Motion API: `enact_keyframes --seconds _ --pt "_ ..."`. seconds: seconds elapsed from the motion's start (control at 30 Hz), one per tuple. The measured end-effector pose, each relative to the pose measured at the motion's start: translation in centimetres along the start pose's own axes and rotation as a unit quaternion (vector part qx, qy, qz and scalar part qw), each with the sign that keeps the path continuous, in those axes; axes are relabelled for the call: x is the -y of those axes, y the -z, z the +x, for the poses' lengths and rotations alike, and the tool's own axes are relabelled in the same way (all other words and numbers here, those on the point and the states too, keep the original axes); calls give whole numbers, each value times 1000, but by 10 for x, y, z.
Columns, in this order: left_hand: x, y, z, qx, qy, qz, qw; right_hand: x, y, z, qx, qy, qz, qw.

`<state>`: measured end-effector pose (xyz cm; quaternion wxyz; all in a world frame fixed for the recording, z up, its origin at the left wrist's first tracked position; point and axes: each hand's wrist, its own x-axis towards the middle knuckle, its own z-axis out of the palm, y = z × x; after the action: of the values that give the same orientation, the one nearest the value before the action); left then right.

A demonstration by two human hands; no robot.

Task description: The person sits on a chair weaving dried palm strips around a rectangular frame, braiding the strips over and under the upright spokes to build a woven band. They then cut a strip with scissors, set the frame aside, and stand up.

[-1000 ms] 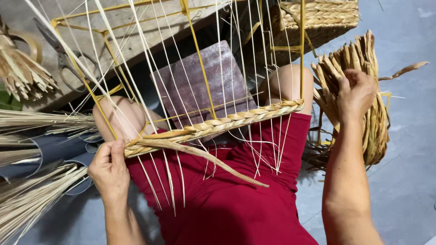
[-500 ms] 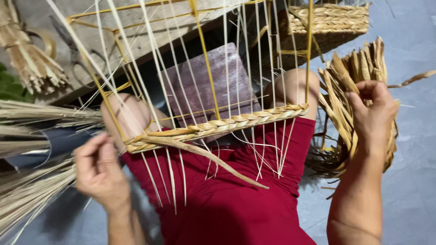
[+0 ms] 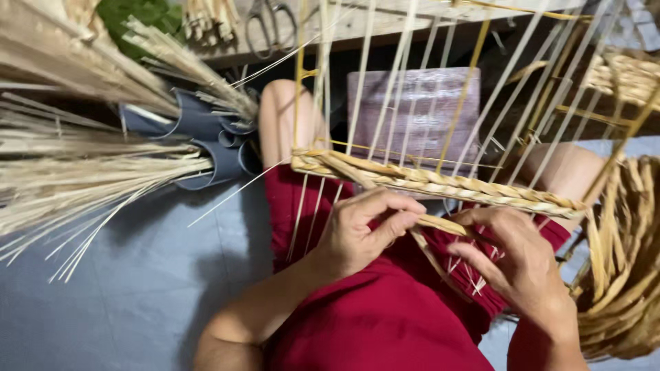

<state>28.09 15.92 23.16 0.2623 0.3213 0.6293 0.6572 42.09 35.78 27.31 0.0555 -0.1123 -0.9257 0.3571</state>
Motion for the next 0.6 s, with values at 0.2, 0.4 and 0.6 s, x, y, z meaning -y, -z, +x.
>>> enact_keyframes --seconds 0.2,0.4,0.6 --pt "-2 33 -14 21 -58 15 998 16 -46 29 90 -111 207 968" --pt "8 92 -9 -176 -6 243 954 24 -50 64 91 -141 142 976" --pt "34 105 19 -168 -37 363 916 43 -74 102 35 -10 73 997"
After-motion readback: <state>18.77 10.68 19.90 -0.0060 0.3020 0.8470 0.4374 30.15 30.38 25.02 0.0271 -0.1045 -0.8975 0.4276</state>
